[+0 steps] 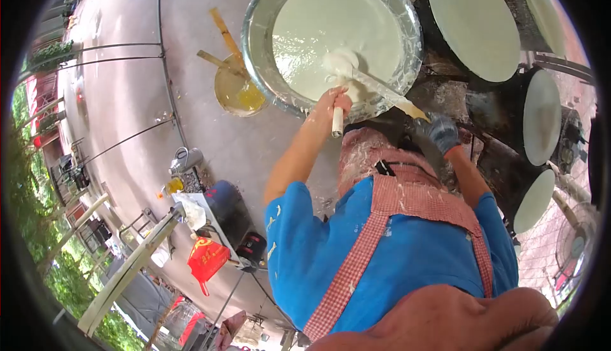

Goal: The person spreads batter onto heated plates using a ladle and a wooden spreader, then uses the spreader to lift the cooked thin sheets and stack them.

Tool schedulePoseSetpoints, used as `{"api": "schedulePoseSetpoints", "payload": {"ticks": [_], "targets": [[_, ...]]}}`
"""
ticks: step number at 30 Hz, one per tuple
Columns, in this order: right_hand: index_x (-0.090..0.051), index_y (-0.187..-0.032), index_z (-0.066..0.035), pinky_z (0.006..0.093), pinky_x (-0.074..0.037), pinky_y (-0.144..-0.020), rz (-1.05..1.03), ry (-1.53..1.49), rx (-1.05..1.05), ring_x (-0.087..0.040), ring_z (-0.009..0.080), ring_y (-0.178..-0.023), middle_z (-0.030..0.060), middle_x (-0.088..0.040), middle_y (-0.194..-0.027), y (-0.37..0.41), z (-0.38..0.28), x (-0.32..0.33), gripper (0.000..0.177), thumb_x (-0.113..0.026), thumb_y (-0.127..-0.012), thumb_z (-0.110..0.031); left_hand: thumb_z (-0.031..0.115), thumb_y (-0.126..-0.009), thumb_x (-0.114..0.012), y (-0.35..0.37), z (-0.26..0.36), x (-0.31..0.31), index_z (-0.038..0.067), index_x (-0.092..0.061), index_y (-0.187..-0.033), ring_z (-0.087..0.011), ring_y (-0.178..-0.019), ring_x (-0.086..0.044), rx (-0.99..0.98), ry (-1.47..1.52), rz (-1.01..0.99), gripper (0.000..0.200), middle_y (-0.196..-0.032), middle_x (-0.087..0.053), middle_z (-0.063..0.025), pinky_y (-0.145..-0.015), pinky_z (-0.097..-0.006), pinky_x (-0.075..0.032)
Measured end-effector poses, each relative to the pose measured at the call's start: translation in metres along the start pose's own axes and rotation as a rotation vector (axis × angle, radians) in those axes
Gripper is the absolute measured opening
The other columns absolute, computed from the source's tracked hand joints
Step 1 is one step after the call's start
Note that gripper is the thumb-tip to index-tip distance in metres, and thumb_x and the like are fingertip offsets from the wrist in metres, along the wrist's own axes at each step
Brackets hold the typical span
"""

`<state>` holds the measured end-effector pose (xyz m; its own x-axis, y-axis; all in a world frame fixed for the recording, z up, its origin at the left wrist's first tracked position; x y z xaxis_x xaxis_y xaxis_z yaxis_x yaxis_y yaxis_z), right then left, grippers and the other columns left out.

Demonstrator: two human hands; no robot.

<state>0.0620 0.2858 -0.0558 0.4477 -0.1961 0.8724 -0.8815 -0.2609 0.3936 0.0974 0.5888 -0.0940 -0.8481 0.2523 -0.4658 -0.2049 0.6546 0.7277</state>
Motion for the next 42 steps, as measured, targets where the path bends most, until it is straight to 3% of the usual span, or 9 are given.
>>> {"api": "schedulePoseSetpoints", "payload": {"ticks": [10,18,22,24,26,28,30,32,42], "targets": [[-0.059,-0.089,-0.004,0.0358,-0.045,-0.063,1.01,-0.148,0.489,-0.058,0.0287,-0.068,0.0146,-0.06,-0.076,-0.007,-0.038,0.185,0.033,-0.062,-0.071,-0.032,0.012,-0.083,-0.047,0.237,-0.207,-0.163,0.011,-0.042,-0.087,-0.0012,-0.036,-0.022,-0.761,-0.562,-0.571,0.007,-0.053,-0.027,0.0043,-0.025,-0.0135,-0.018],[-0.058,-0.092,-0.002,0.0292,-0.044,-0.059,0.732,-0.945,0.698,-0.057,0.0181,-0.061,0.0089,-0.06,-0.069,0.0,-0.055,0.277,0.027,-0.065,-0.072,-0.02,0.021,-0.083,-0.047,0.316,-0.251,-0.188,0.016,-0.038,-0.091,-0.0029,-0.034,-0.023,-1.671,-1.241,-0.406,0.012,-0.052,-0.031,0.0042,-0.027,-0.0169,-0.018],[-0.06,-0.083,-0.002,0.0282,-0.042,-0.053,0.24,-0.835,0.335,-0.054,0.0124,-0.06,0.0062,-0.058,-0.061,-0.013,-0.018,0.141,0.02,-0.064,-0.073,-0.019,0.02,-0.085,-0.045,0.227,-0.205,-0.121,0.012,-0.038,-0.073,-0.0042,-0.037,-0.026,-1.117,-1.074,-0.202,0.015,-0.051,-0.029,0.005,-0.029,-0.0186,-0.021],[-0.06,-0.07,-0.004,0.0306,-0.04,-0.051,0.375,-0.373,0.262,-0.05,0.0128,-0.053,0.0052,-0.055,-0.057,0.006,0.02,0.071,0.021,-0.063,-0.073,-0.025,0.018,-0.086,-0.043,0.195,-0.18,-0.104,0.01,-0.034,-0.066,-0.0051,-0.039,-0.026,-0.302,-0.331,-0.418,0.024,-0.051,-0.028,0.0044,-0.031,-0.0187,-0.023],[-0.06,-0.086,-0.003,0.0332,-0.044,-0.058,0.346,-0.622,0.154,-0.055,0.0207,-0.059,0.0116,-0.058,-0.065,0.07,0.04,0.073,0.03,-0.059,-0.075,-0.031,0.017,-0.087,-0.042,0.173,-0.18,-0.092,0.008,-0.031,-0.064,-0.0063,-0.039,-0.024,-0.673,-0.751,-0.269,0.027,-0.053,-0.028,0.0027,-0.032,-0.0183,-0.023],[-0.059,-0.088,-0.002,0.0349,-0.044,-0.062,0.321,-1.461,0.135,-0.055,0.0262,-0.061,0.0138,-0.058,-0.069,0.095,0.068,0.068,0.035,-0.057,-0.076,-0.034,0.017,-0.086,-0.043,0.163,-0.183,-0.116,0.008,-0.032,-0.065,-0.0062,-0.038,-0.024,-0.068,-0.461,-0.461,0.026,-0.053,-0.026,0.0019,-0.03,-0.0183,-0.022],[-0.057,-0.091,-0.001,0.0314,-0.044,-0.06,0.67,-0.532,0.147,-0.055,0.0187,-0.061,0.012,-0.059,-0.07,0.134,0.076,0.106,0.033,-0.059,-0.076,-0.031,0.021,-0.087,-0.042,0.137,-0.193,-0.129,0.009,-0.032,-0.065,-0.0056,-0.037,-0.023,-0.193,-0.728,-0.624,0.027,-0.052,-0.026,0.0019,-0.027,-0.0182,-0.02],[-0.058,-0.091,-0.003,0.029,-0.044,-0.059,0.519,-1.597,0.232,-0.055,0.016,-0.061,0.0107,-0.059,-0.069,0.116,0.094,0.067,0.032,-0.06,-0.075,-0.031,0.023,-0.087,-0.042,0.099,-0.205,-0.145,0.006,-0.034,-0.066,-0.0051,-0.036,-0.021,-0.401,-1.135,-0.618,0.028,-0.052,-0.026,0.002,-0.025,-0.0181,-0.02],[-0.061,-0.085,-0.01,0.0366,-0.044,-0.064,0.782,-0.504,-0.559,-0.057,0.0287,-0.073,0.0124,-0.059,-0.077,0.36,0.236,-0.1,0.039,-0.052,-0.073,-0.046,0.016,-0.089,-0.031,-0.159,-0.372,-0.108,-0.009,-0.034,-0.113,-0.0103,-0.037,-0.034,0.539,-0.342,-0.122,0.034,-0.056,-0.036,-0.0021,-0.036,-0.0241,-0.035]]}}
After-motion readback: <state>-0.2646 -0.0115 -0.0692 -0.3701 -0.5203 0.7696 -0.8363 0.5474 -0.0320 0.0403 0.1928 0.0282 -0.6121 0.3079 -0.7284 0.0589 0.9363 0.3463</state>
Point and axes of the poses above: each hand's wrist, its own y-axis away from the middle knuckle, its own x-axis out of the back of the hand, z = x × y, the point moved 2 cm from there along -y, towards the middle knuckle
